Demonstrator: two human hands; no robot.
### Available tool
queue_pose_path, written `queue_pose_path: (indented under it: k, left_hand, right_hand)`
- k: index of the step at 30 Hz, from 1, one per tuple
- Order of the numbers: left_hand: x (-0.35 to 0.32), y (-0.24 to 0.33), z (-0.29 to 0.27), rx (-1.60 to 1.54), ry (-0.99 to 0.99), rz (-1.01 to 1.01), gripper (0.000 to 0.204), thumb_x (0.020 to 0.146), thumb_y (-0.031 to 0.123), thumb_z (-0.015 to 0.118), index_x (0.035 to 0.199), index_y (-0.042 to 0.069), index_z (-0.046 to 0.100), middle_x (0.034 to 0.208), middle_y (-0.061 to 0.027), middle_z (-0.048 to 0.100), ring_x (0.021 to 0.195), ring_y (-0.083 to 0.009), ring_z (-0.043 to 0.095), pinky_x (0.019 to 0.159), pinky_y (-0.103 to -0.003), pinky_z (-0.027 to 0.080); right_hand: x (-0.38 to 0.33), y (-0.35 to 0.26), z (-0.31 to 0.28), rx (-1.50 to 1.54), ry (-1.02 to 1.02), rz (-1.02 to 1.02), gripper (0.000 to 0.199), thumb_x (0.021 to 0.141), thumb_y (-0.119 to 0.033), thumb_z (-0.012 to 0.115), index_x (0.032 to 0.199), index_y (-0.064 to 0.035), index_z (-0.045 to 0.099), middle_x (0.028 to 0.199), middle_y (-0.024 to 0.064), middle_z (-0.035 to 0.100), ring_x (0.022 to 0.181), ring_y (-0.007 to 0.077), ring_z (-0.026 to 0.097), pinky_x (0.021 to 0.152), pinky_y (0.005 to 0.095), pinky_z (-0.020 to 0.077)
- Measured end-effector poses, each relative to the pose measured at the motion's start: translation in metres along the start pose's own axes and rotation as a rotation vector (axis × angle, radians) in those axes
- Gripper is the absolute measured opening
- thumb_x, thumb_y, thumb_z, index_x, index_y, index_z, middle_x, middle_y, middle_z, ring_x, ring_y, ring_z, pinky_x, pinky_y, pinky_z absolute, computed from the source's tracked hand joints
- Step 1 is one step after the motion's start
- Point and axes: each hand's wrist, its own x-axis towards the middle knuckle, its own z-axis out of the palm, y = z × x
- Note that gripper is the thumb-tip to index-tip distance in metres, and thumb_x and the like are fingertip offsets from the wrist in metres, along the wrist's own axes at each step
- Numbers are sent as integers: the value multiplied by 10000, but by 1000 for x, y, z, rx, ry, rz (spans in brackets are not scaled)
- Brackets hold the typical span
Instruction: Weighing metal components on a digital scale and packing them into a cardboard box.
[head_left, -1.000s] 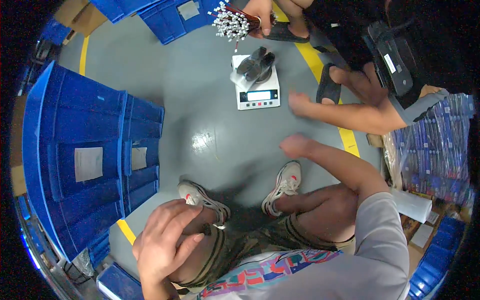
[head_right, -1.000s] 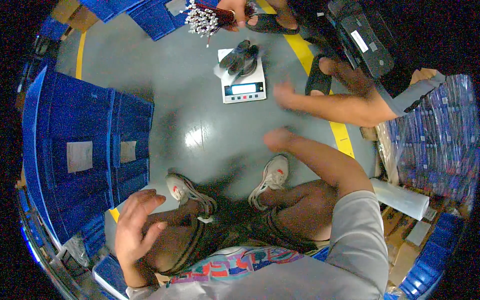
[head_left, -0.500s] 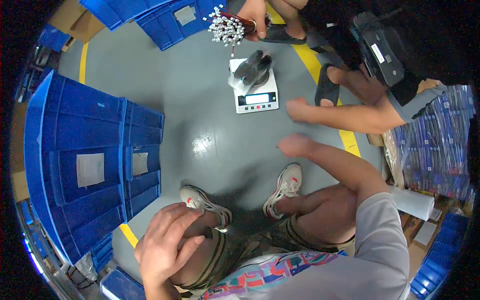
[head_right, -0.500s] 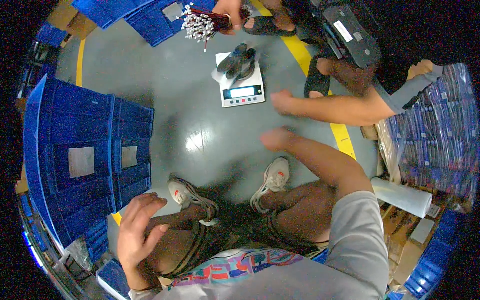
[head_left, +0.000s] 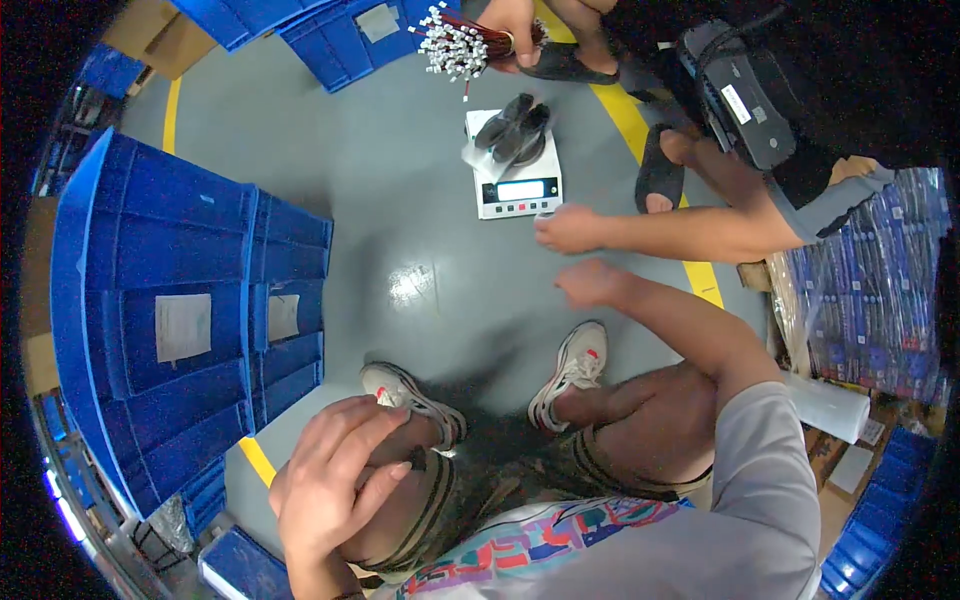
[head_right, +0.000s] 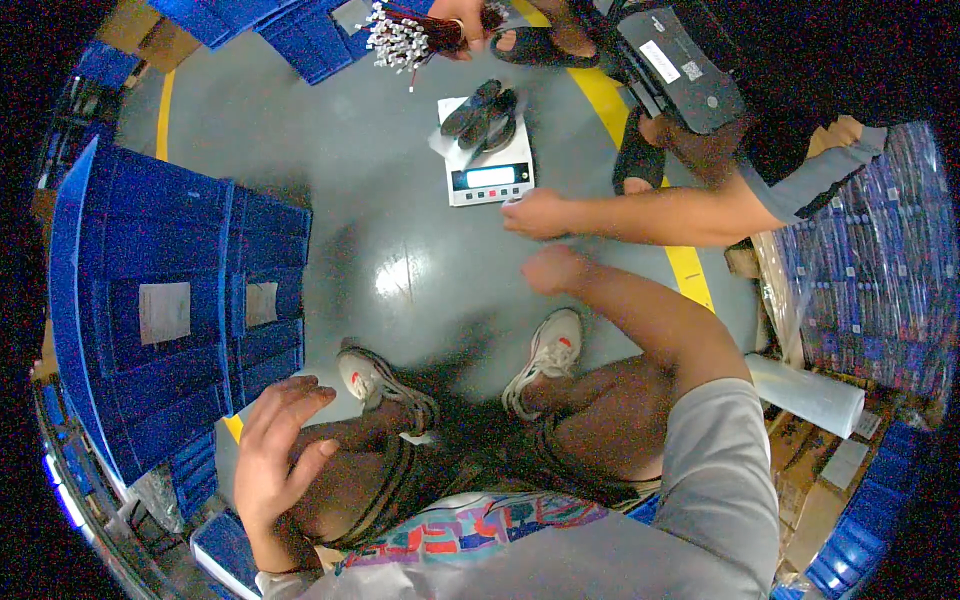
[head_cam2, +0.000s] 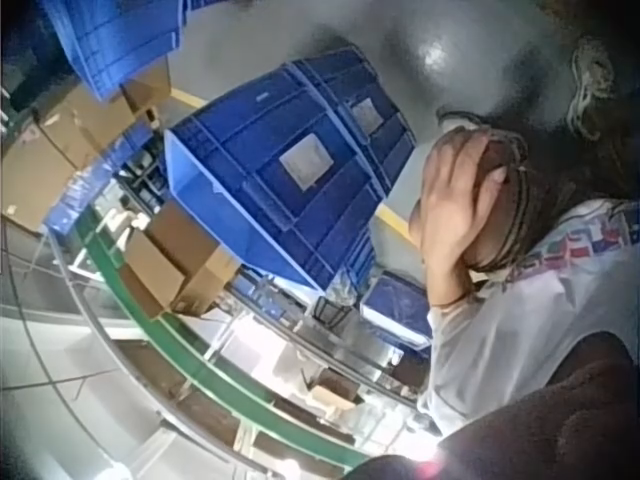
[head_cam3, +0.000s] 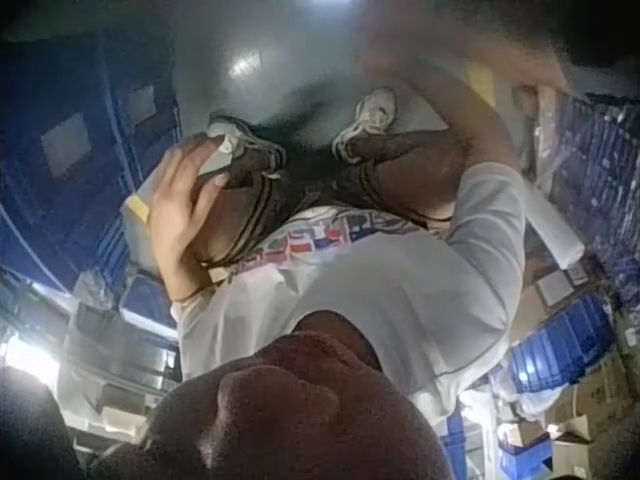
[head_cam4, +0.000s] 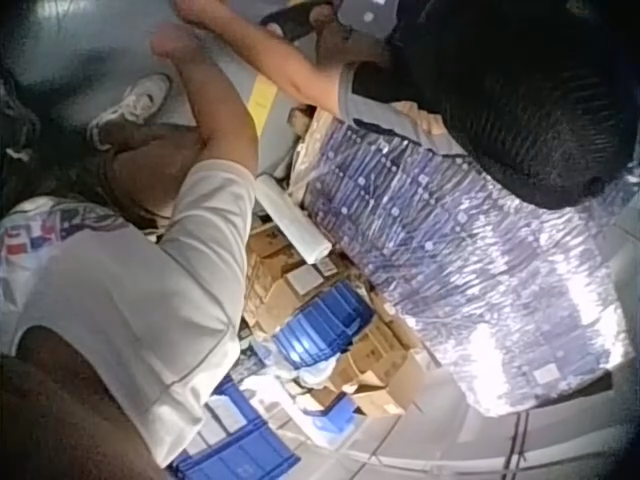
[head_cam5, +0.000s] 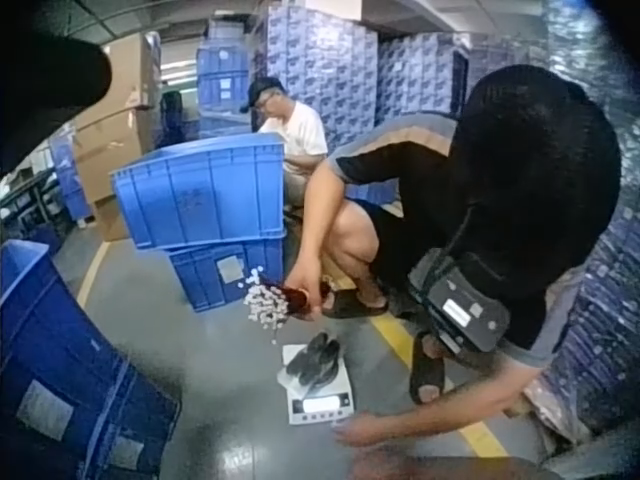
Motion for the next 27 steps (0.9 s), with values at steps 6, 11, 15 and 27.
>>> queue_pose_path:
  k: [6, 11, 15, 27]
  left_hand:
    - [1, -2, 0, -2, -17, -6, 401, 711, 187, 675, 1072, 36, 585, 1055, -181, 574, 1037, -365, 533, 886, -424, 421]
    - [1, 1, -2, -6, -16, -1, 399, 712, 188, 673, 1072, 37, 586, 1060, -181, 572, 1040, -364, 532, 889, -424, 420]
    - [3, 0, -1, -10, -21, -2, 399, 716, 196, 670, 1073, 39, 587, 1060, -180, 573, 1045, -362, 531, 890, -424, 420]
    - [3, 2, 3, 39, 20, 27, 389, 691, 183, 699, 1038, 42, 593, 1038, -134, 593, 993, -332, 561, 836, -415, 452]
  right_hand:
    - [2, 1, 4, 22, 31, -22, 310, 740, -110, 495, 1021, -90, 626, 981, 144, 638, 890, 310, 627, 726, 450, 506]
    - [-7, 1, -4, 15, 35, -25, 313, 749, -104, 484, 1030, -87, 621, 985, 143, 637, 893, 312, 626, 737, 443, 506]
    - [-7, 0, -5, 40, 14, -2, 310, 762, -93, 473, 1037, -85, 616, 1002, 146, 631, 917, 318, 618, 769, 448, 495]
    - [29, 35, 17, 93, 135, -101, 243, 804, -153, 451, 1011, -103, 568, 914, 137, 612, 834, 315, 604, 709, 454, 490]
